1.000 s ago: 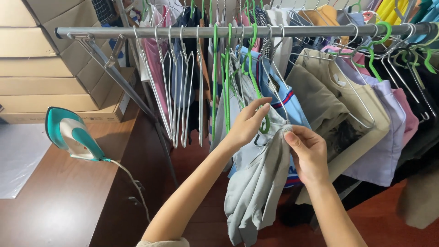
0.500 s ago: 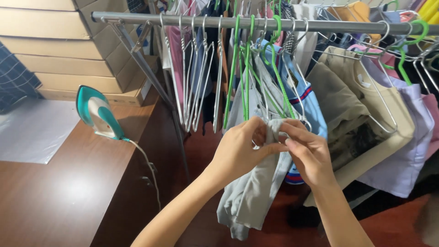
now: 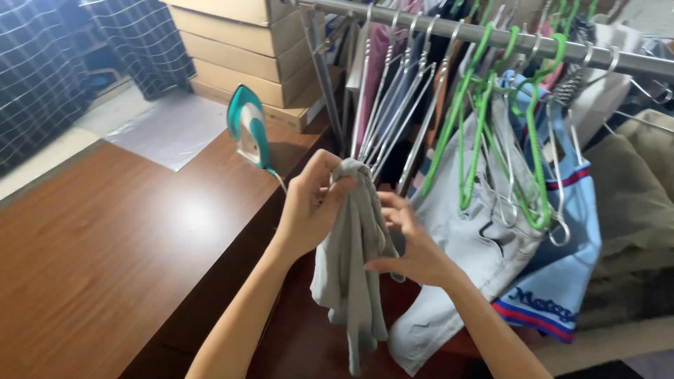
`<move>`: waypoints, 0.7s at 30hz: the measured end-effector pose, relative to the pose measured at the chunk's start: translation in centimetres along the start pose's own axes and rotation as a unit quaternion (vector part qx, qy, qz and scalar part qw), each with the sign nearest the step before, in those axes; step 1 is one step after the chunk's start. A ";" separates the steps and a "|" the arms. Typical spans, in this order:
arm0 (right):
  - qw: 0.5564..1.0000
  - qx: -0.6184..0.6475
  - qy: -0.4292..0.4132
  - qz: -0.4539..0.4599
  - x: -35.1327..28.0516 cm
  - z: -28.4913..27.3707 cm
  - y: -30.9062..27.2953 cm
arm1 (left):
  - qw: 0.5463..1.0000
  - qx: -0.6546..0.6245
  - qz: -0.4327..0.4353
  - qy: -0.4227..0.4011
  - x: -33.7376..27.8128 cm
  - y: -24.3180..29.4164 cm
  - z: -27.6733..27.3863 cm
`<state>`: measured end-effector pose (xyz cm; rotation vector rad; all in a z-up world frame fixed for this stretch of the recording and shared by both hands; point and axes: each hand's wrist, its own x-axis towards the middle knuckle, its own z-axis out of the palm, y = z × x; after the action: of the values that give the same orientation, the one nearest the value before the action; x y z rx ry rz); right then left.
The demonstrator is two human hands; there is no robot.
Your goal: The person seals a vacuum-sealed bag containing dark clothing, then places it into a cardboard box and closes the lid. The person then retrieves a gray t-shirt from a clothes rack, removes it from the hanger, and holds it up.
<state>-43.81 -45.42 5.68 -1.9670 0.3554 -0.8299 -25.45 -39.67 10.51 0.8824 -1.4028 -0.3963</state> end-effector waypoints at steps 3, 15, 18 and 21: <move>0.975 -0.150 -0.126 0.103 1.4 2.6 0.3 | 0.997 0.027 0.017 0.071 -0.3 0.2 -3.2; 0.993 0.039 -0.086 0.076 9.6 7.0 1.6 | 0.893 0.338 -0.064 0.292 -9.7 2.8 -22.4; 0.989 0.069 -0.127 0.037 12.0 9.5 1.1 | 0.841 0.433 -0.098 0.309 -12.5 3.2 -25.6; 0.984 0.070 -0.166 0.009 14.7 11.4 1.6 | 0.791 0.505 -0.118 0.324 -14.7 4.5 -27.6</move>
<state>-25.20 -46.85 6.49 -1.9251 0.1148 -0.4870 -2.85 -18.16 5.72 1.8612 -0.7714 0.5385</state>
